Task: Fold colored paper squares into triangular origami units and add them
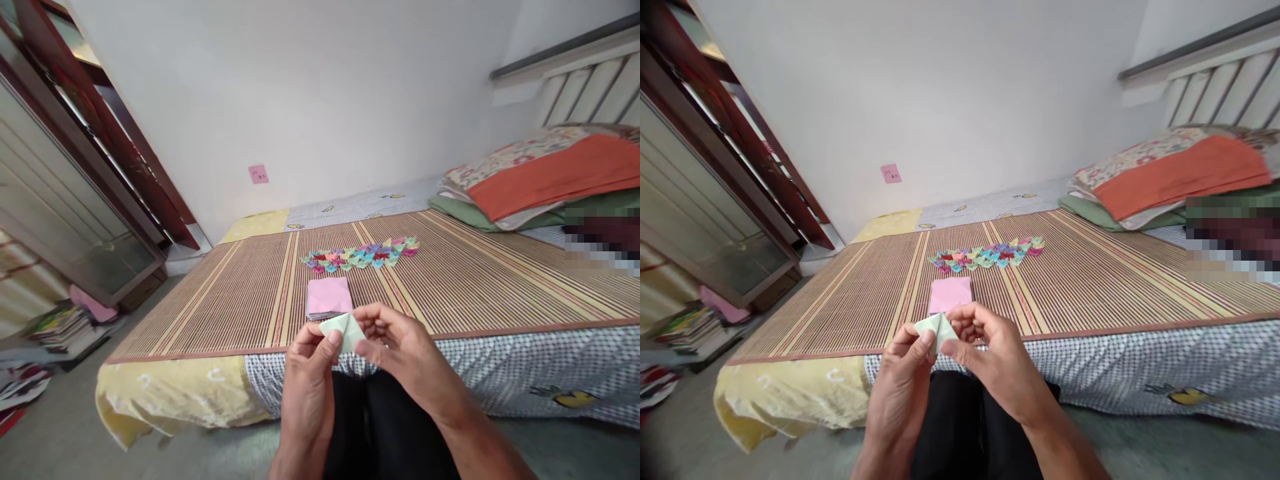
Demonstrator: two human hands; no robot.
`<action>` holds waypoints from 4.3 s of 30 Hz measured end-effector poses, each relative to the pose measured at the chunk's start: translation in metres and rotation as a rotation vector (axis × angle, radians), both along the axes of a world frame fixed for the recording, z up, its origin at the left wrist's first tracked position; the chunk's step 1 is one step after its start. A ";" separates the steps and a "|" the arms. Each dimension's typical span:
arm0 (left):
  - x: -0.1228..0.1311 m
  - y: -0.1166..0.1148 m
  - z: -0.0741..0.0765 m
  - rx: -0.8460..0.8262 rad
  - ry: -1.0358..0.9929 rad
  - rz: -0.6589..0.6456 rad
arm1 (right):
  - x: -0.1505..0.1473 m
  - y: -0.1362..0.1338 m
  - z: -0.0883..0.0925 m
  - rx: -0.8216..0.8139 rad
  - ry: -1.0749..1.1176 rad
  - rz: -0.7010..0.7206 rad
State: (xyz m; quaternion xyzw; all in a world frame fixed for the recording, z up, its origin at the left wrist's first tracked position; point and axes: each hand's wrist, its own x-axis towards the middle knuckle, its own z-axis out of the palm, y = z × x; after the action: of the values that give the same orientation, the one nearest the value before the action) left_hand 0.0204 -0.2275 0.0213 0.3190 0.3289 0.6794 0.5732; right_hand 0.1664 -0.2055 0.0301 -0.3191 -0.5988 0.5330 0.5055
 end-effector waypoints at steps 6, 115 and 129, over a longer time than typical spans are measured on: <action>0.004 0.001 0.000 -0.004 -0.074 -0.031 | -0.015 -0.009 0.005 0.082 -0.023 -0.104; 0.000 -0.017 0.000 0.245 0.454 0.433 | -0.014 -0.017 0.000 0.608 -0.212 -0.518; -0.006 -0.015 -0.005 0.352 0.742 0.485 | -0.014 -0.011 -0.005 0.606 -0.234 -0.516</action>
State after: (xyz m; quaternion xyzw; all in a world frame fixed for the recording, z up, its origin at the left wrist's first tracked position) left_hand 0.0141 -0.2428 0.0164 0.5463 0.4563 0.6791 0.1793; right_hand 0.1523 -0.2168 0.0251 -0.3538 -0.6826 0.1486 0.6219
